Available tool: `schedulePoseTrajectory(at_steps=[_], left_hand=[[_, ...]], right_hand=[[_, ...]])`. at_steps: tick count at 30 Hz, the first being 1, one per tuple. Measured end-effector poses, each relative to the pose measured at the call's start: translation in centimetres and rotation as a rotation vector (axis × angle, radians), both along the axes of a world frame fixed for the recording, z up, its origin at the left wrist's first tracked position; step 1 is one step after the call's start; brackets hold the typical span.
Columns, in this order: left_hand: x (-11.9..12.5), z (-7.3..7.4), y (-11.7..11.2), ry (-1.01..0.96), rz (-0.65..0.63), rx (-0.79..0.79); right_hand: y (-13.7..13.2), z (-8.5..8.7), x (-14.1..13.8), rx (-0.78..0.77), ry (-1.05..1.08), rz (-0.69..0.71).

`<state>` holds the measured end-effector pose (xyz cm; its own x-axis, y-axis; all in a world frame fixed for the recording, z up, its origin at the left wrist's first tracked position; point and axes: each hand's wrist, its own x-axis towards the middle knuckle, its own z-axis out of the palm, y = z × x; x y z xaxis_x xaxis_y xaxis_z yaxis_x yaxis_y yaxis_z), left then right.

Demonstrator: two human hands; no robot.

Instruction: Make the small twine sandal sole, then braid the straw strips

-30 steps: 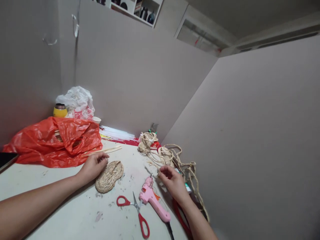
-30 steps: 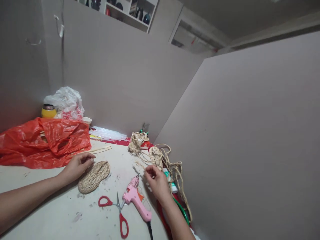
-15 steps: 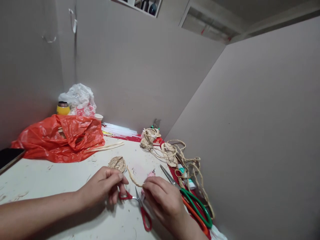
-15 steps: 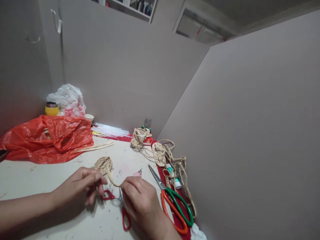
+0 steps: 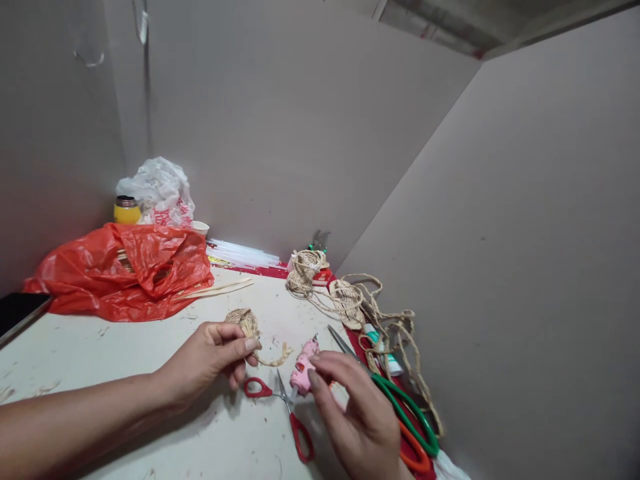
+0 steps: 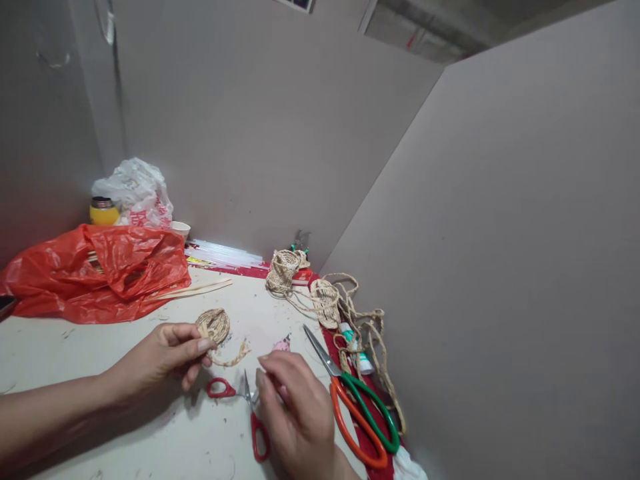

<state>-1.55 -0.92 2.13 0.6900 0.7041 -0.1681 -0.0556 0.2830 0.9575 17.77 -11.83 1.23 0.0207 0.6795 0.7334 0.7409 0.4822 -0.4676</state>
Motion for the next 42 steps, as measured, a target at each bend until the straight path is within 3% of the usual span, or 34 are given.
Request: schedulePoseTrajectory(at_steps=[5,10,13,18,25,31,33,37,42], left_hand=[[0.1,0.1,-0.2,-0.039,-0.039,0.001],[0.0,0.3,-0.4,-0.033,-0.087,0.003],[-0.1,0.3,-0.4,-0.049,-0.101,-0.021],[0.0,0.0,-0.1,-0.081,-0.086,-0.08],[0.0,-0.1,-0.4,-0.122,-0.079,-0.132],[0.2,-0.6,-0.7,-0.134,-0.081,-0.135],[0.2,-0.7,-0.6,-0.107,-0.089,-0.119],[0.1,-0.9,-0.5,-0.033,-0.161,-0.092],[0.1,-1.4,-0.7,-0.055,-0.306,-0.036]], right_hand=[[0.2,-0.1,-1.0,-0.443,0.525,0.032],[0.6,0.0,-1.9,-0.689,0.806,0.177],[0.6,0.0,-2.0,-0.713,0.776,0.186],[0.7,-0.3,-1.9,-0.722,0.515,0.183],[0.5,-0.3,-2.7,-0.918,0.754,0.308],[0.3,-0.8,-3.3,-1.064,0.738,0.42],[0.3,-0.8,-3.2,-1.04,0.695,0.397],[0.4,-0.5,-2.6,-0.795,0.674,0.239],[0.3,-0.5,-2.7,-0.754,0.703,0.335]])
